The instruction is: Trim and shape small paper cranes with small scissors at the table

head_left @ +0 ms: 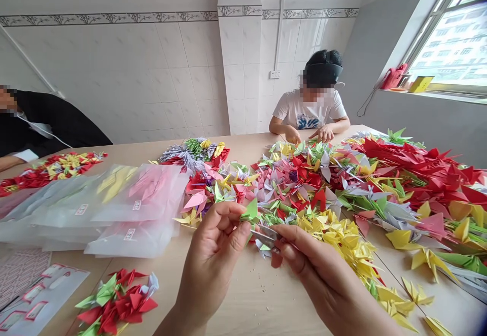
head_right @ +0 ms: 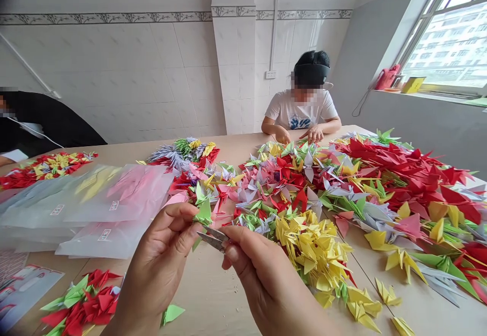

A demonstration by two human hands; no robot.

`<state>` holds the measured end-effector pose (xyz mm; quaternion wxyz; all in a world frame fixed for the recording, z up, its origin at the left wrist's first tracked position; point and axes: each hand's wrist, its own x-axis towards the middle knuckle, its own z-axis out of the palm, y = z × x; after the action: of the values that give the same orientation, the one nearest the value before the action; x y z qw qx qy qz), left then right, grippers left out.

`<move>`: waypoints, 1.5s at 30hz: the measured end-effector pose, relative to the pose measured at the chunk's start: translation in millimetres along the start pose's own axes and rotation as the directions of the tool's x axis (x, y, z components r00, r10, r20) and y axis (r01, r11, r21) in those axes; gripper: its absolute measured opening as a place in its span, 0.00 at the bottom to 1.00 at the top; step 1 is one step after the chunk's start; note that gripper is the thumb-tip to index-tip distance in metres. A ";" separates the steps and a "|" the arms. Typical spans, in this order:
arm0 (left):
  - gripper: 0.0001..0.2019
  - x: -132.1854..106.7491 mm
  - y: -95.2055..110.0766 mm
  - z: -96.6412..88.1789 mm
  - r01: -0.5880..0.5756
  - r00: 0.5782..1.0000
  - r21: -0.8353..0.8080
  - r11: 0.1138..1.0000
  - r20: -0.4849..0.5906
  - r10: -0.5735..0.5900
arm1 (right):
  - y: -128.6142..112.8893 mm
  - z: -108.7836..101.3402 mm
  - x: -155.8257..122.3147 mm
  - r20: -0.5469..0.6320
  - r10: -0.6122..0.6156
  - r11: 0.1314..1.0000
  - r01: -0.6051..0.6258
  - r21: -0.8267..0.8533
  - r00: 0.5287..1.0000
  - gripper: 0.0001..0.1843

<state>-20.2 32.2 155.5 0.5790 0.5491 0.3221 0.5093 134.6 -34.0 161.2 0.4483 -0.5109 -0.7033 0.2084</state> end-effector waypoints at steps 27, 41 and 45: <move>0.06 -4.1 2.4 1.7 -0.074 0.989 0.028 0.997 -0.123 0.077 | -9.3 -4.4 -5.9 -0.007 0.072 0.996 -0.072 0.045 0.997 0.21; 0.05 -6.3 1.8 3.1 -0.140 0.983 0.100 0.985 -0.108 0.150 | -15.8 2.1 -7.6 -0.022 0.218 0.930 -0.201 0.309 0.976 0.18; 0.05 -6.8 5.1 6.9 -0.152 0.979 0.109 0.982 -0.119 0.165 | -14.6 -2.1 -5.3 -0.046 0.126 0.977 -0.116 0.179 0.991 0.18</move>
<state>-16.9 23.0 160.4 0.4868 0.5676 0.3385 0.5712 129.0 -44.9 170.9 0.4979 -0.5171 -0.6366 0.2819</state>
